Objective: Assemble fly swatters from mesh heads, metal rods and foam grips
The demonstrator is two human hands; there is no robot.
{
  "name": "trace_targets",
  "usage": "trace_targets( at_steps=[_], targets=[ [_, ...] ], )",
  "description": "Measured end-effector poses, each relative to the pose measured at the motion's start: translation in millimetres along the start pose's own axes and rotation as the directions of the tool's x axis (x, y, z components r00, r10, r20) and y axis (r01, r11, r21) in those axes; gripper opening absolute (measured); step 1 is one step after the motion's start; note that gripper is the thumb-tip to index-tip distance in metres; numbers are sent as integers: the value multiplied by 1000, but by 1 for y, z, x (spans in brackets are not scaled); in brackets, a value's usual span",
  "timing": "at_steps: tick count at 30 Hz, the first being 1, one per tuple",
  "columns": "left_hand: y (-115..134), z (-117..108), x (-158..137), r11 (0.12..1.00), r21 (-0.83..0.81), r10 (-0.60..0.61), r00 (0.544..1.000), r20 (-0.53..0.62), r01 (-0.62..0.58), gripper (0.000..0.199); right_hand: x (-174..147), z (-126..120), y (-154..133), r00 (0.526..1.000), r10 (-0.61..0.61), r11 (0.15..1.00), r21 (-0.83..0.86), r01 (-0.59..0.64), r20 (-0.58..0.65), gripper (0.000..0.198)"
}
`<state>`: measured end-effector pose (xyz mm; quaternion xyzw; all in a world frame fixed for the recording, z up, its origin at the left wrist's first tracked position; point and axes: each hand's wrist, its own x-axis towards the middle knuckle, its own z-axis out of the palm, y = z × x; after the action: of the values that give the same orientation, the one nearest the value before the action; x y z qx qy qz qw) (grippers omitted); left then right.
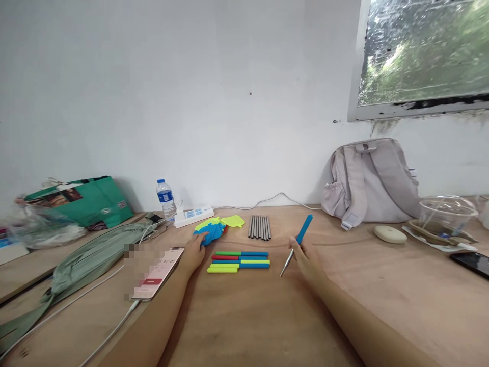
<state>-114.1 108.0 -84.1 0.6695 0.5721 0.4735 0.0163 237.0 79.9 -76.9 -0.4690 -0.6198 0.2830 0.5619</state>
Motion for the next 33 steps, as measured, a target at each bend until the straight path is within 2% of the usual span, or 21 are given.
trace_targets(
  at_steps=[3,6,8,11,14,19,21,26,33],
  targets=[
    [1,1,1,993,113,9,998,67,-16,40,6,-4,1,997,66,987,148,-59,-41,36],
    [1,1,2,983,182,10,995,101,-28,33,12,-12,1,996,71,984,167,-60,-61,35],
    [0,1,3,978,207,17,993,117,-41,32,16,-20,-1,994,40,993,114,-29,-98,35],
    [-1,1,4,973,223,31,989,143,-62,33,19,-33,-6,981,-120,992,-54,113,-152,40],
    [-4,1,5,972,223,31,986,165,-68,31,17,-41,-15,957,-260,953,-195,233,-129,42],
    [-6,2,4,977,202,33,981,192,-72,29,8,-38,-28,942,-331,900,-322,296,-60,40],
    [-6,3,4,978,194,36,980,193,-74,30,7,-34,-30,942,-335,880,-369,299,-35,41],
    [-6,3,4,983,169,38,985,166,-66,38,10,-28,-26,948,-293,892,-391,225,-124,43],
    [-6,3,6,992,96,66,988,141,-80,39,15,-26,-24,953,-264,907,-375,193,-148,43]
  ],
)
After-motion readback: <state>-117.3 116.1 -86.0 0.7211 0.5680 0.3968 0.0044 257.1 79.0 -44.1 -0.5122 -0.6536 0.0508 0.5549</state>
